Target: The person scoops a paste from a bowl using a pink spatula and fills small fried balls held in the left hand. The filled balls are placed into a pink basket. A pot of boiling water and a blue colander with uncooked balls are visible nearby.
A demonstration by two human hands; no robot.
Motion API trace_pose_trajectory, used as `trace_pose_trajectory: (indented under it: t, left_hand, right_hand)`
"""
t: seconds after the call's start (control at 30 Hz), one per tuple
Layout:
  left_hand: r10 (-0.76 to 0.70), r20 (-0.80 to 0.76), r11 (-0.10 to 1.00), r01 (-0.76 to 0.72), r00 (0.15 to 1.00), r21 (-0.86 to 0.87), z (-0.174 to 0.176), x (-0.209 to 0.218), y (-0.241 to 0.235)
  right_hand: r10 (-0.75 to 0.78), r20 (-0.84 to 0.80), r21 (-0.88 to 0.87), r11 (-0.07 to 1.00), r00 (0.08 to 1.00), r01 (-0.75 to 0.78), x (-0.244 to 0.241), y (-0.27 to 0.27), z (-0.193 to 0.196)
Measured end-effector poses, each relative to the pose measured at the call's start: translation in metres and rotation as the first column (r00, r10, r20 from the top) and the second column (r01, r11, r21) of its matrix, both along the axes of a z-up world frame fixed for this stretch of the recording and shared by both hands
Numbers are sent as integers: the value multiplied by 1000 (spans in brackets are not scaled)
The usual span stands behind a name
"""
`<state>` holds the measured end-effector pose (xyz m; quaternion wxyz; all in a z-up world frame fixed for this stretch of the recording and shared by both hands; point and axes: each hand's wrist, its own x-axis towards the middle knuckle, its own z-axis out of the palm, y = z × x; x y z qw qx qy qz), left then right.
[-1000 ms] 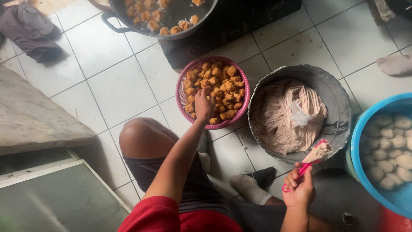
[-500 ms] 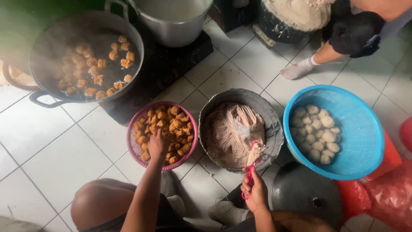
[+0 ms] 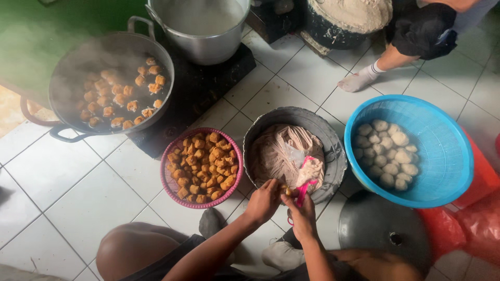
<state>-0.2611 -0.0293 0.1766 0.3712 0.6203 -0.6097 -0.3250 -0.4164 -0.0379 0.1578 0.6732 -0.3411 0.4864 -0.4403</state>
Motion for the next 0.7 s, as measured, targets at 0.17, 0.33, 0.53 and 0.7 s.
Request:
trace_pose_trajectory:
  t: [0.17,0.33,0.53,0.7]
  left_hand:
    - [-71,-113,997,70,991,-13,15,-10,7]
    - [-6,-515,958,153,857,244,5,-13,5]
    - [163,-783,861,300,601,410,-8,-6,1]
    - [102,-766,860,330,635,388,-7,-7,6]
  right_hand:
    - [-99,-23,-36,995,995,98,-21,-1,0]
    - [-51,-71,-137,990,996,41,-32,-5,-8]
    - [-28,28,-99,995,999,30,-33,-7,-14]
    - [-87,16,-161,983,996,89,-30,-5,-22]
